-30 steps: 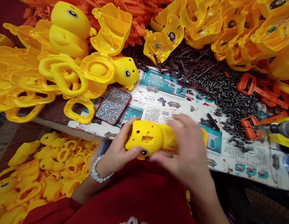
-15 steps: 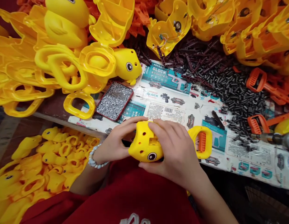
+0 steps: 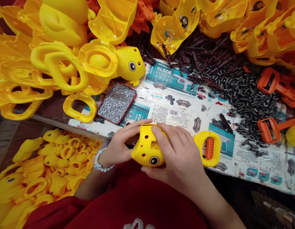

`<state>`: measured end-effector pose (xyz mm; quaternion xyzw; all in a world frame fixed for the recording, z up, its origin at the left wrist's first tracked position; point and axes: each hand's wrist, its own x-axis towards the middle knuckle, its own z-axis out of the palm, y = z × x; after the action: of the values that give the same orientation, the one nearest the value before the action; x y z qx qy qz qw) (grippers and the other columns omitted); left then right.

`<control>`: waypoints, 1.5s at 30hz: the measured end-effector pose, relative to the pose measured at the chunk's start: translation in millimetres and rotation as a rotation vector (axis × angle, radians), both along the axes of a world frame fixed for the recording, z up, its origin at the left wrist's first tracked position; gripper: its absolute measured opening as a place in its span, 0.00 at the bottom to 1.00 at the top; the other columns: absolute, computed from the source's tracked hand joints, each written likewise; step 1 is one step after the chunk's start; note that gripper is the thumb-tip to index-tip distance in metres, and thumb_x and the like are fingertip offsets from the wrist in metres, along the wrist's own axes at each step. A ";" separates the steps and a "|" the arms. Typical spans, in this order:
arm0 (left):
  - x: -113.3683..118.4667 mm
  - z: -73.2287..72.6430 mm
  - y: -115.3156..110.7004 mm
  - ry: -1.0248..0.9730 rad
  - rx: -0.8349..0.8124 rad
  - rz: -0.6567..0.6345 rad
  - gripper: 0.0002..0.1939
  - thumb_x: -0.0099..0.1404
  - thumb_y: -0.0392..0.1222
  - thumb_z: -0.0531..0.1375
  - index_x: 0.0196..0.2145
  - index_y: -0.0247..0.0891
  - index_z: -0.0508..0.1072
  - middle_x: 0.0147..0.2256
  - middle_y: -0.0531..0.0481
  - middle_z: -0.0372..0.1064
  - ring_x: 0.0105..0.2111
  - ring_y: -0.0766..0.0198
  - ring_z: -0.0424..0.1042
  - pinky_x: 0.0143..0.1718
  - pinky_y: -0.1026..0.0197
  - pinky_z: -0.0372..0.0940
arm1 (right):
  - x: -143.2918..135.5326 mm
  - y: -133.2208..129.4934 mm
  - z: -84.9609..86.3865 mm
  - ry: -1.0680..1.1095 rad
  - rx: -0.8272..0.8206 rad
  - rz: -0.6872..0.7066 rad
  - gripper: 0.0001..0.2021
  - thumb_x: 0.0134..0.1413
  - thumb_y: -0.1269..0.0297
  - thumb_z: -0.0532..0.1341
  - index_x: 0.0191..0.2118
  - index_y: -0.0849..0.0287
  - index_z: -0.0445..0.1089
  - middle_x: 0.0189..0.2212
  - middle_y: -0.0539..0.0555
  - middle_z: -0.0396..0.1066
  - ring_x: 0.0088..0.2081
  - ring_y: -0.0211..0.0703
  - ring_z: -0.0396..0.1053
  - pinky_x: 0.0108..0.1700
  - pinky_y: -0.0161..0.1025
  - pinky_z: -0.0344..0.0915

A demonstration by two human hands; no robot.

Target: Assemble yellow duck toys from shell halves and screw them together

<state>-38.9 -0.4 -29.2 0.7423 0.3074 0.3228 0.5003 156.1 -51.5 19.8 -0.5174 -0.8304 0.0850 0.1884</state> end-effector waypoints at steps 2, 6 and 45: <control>-2.7 1.1 0.8 0.044 0.022 -0.063 0.25 0.60 0.39 0.61 0.55 0.37 0.65 0.59 0.37 0.60 0.60 0.54 0.60 0.60 0.51 0.60 | -0.6 0.5 -1.3 -0.006 0.003 -0.010 0.29 0.62 0.46 0.53 0.57 0.66 0.57 0.53 0.60 0.57 0.49 0.54 0.61 0.50 0.47 0.59; -15.7 5.4 5.0 0.114 0.072 -0.230 0.34 0.65 0.38 0.56 0.65 0.36 0.46 0.66 0.35 0.42 0.67 0.52 0.43 0.66 0.49 0.48 | -1.7 0.5 -1.5 -0.002 -0.018 -0.021 0.29 0.63 0.45 0.52 0.57 0.66 0.58 0.53 0.58 0.58 0.50 0.52 0.60 0.51 0.46 0.58; -2.0 25.8 -16.4 -0.130 0.088 -0.004 0.39 0.61 0.45 0.61 0.65 0.43 0.48 0.64 0.43 0.49 0.63 0.48 0.53 0.64 0.45 0.49 | 14.0 1.5 9.1 0.178 0.097 -0.184 0.16 0.69 0.58 0.49 0.45 0.66 0.66 0.42 0.55 0.66 0.44 0.45 0.66 0.49 0.38 0.61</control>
<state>-40.8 -16.8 -3.4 0.7417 0.2583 0.3825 0.4866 170.1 -50.1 28.9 -0.5723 -0.7624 0.0729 0.2931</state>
